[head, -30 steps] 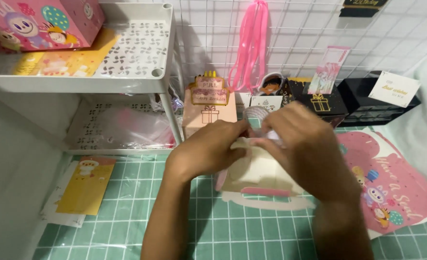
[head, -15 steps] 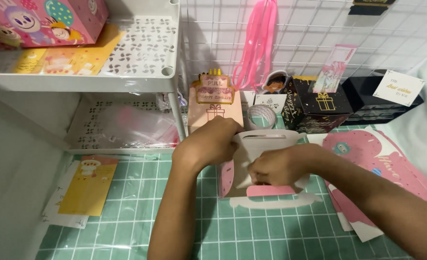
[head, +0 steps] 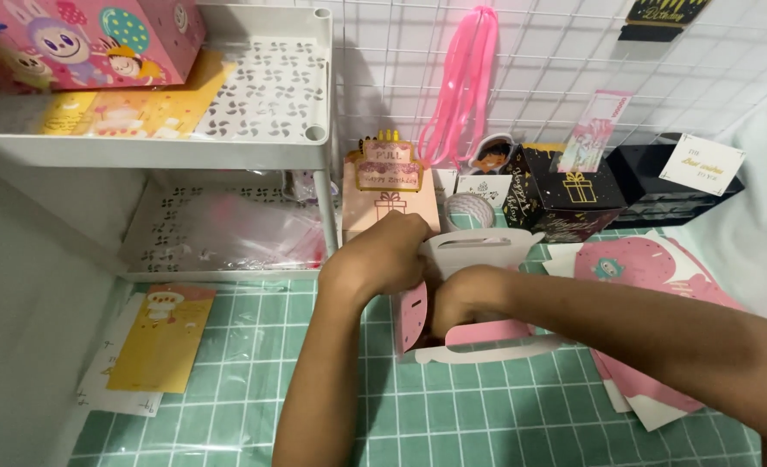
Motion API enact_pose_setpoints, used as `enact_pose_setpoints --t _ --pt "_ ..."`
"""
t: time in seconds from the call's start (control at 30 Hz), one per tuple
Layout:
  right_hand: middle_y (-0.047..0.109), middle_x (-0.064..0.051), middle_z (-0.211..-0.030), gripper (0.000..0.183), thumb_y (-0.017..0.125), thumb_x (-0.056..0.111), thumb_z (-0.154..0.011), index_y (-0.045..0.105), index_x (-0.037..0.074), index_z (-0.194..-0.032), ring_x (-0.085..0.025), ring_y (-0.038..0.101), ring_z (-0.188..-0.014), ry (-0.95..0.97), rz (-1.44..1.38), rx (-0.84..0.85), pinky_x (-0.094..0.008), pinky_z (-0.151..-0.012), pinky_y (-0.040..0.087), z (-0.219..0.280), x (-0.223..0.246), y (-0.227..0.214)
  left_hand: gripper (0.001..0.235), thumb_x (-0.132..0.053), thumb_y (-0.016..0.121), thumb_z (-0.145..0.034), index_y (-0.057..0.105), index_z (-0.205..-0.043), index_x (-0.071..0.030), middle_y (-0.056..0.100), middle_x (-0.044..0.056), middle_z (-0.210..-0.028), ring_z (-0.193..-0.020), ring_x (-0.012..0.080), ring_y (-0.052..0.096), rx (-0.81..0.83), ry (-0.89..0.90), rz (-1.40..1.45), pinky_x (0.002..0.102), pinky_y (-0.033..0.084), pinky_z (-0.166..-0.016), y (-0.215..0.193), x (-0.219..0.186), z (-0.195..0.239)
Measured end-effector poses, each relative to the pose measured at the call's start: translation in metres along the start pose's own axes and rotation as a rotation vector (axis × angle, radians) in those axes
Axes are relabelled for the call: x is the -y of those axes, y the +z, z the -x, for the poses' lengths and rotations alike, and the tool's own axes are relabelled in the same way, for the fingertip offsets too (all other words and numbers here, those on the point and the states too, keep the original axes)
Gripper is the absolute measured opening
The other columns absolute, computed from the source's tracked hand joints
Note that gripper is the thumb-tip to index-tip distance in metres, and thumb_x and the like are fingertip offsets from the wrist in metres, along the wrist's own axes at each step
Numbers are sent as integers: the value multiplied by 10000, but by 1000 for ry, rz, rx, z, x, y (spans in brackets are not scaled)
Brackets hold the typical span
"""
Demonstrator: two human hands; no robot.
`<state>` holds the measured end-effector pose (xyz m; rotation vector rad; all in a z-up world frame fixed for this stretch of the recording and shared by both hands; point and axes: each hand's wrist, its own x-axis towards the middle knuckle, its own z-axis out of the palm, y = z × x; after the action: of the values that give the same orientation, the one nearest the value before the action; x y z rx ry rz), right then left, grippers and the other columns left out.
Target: Assembling small cardboard gift boxes by folding and tucking flaps.
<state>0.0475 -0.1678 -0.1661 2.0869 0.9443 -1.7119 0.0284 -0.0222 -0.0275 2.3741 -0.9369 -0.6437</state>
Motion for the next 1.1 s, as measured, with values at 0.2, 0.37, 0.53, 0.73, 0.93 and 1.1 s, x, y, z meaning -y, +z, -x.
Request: enact_pose_setpoints --t 0.2,0.37,0.53,0.73,0.93,1.1 --pt "469 -169 -1236 481 430 332 -845 479 6 -1196 -307 417 -1175 -74 -115 -307 -403 -1024 278 2 7 9 307 -103 570 -741 580 -1020 25 604 237 -889 -882 365 609 -23 20 0 411 513 -700 2 8 -4" --pt "374 -106 -1346 598 450 250 -808 294 -23 -1316 -199 309 -1263 225 -357 -105 -265 -1038 228 63 39 -10 334 -90 562 -750 561 -1063 26 598 247 -925 -914 366 598 -13 -14 1 407 504 -737 -2 4 2" --pt "632 -85 -941 444 572 412 -649 647 113 -968 -227 596 -888 285 -82 -21 -359 -771 459 -38 -22 9 348 -102 576 -748 557 -1075 18 590 258 -952 -946 375 582 -16 -24 27 425 497 -759 1 13 -5" --pt "637 -88 -905 420 604 345 -615 646 100 -955 -259 606 -814 336 36 46 -405 -684 478 -48 -13 11 367 -104 579 -753 542 -1095 24 583 264 -975 -964 377 575 -8 -27 35 432 488 -778 3 12 -2" --pt "458 -161 -1248 590 446 301 -812 348 0 -1309 -254 429 -1149 362 -23 64 -291 -870 404 9 44 -16 367 -116 586 -748 548 -1090 14 587 257 -965 -950 374 583 -20 -18 24 423 497 -760 4 9 -2" --pt "431 -135 -1180 584 490 378 -775 351 15 -1211 -297 385 -1092 367 -80 -70 -353 -861 379 20 30 1 370 -99 586 -748 545 -1095 21 581 265 -974 -963 374 576 -35 -21 14 432 491 -772 6 19 -10"
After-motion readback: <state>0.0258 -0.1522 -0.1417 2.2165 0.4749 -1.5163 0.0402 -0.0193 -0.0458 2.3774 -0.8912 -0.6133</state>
